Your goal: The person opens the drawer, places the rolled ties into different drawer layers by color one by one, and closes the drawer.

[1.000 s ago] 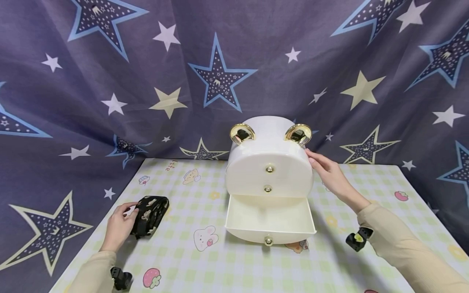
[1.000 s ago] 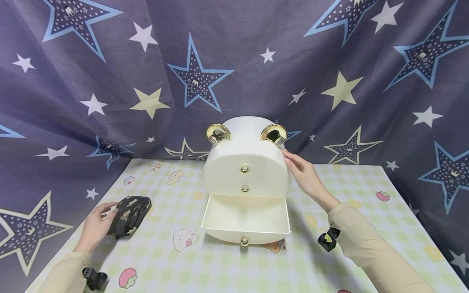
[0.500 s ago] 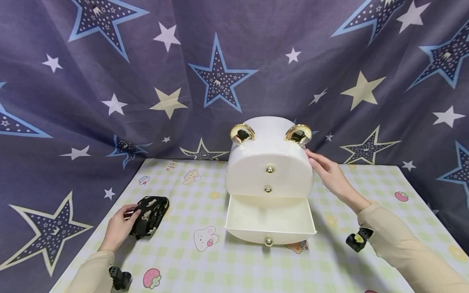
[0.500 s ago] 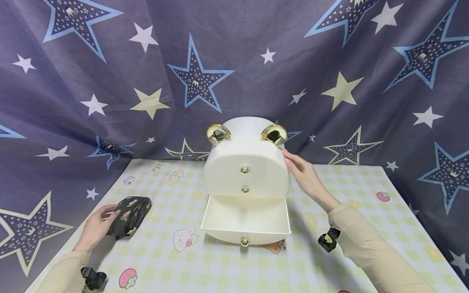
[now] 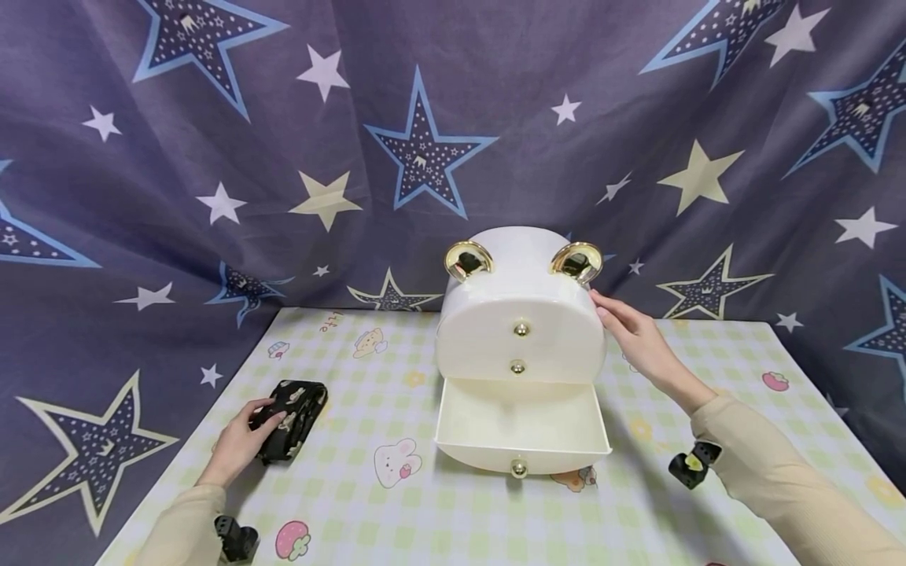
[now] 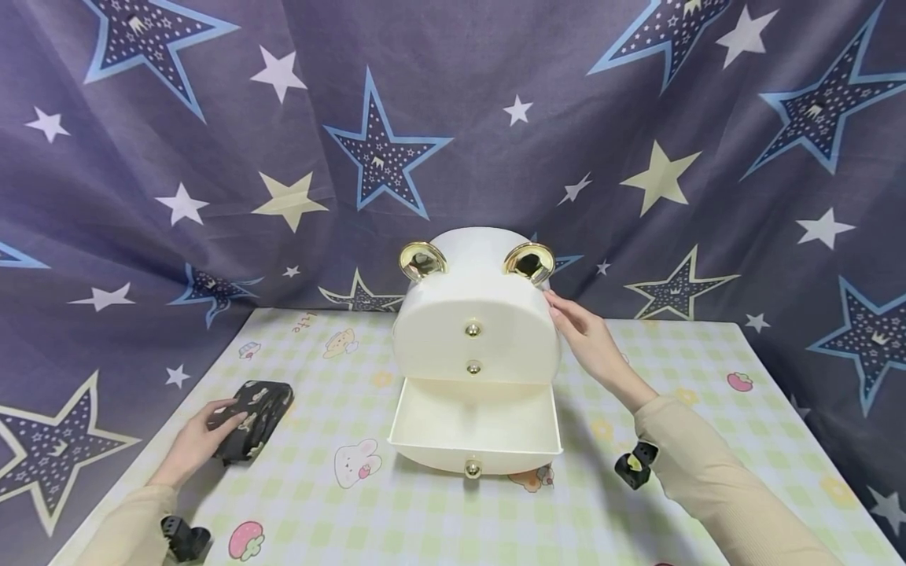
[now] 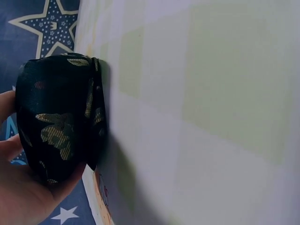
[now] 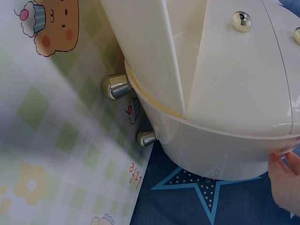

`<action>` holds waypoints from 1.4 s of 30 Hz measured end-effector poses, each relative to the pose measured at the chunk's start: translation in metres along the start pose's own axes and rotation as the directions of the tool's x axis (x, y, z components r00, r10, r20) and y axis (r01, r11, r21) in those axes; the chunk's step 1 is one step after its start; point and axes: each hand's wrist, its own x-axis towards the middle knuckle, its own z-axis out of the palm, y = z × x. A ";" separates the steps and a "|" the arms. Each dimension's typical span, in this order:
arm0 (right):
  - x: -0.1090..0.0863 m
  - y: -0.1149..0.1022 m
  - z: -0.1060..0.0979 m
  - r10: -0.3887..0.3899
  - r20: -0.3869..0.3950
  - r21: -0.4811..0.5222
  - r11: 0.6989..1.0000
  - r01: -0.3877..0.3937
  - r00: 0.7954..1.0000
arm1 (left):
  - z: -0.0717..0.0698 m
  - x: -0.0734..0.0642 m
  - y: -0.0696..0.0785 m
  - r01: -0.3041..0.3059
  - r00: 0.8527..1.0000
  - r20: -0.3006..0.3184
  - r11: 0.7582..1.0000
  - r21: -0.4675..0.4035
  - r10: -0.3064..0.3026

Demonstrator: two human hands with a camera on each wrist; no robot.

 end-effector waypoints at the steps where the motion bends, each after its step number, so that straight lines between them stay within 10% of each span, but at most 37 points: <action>1: 0.000 0.000 0.000 0.002 0.000 0.005 1.000 -0.002 1.000 | 0.000 0.001 0.000 0.019 1.000 0.024 1.000 0.007 -0.019; 12: 0.002 0.004 0.000 0.002 0.008 0.033 0.999 -0.002 1.000 | 0.000 0.004 -0.003 0.080 0.989 0.126 0.997 -0.013 -0.077; 42: 0.001 0.004 0.001 -0.019 -0.003 0.013 1.000 0.019 1.000 | 0.010 0.010 0.000 -0.035 0.999 0.037 0.994 -0.102 0.039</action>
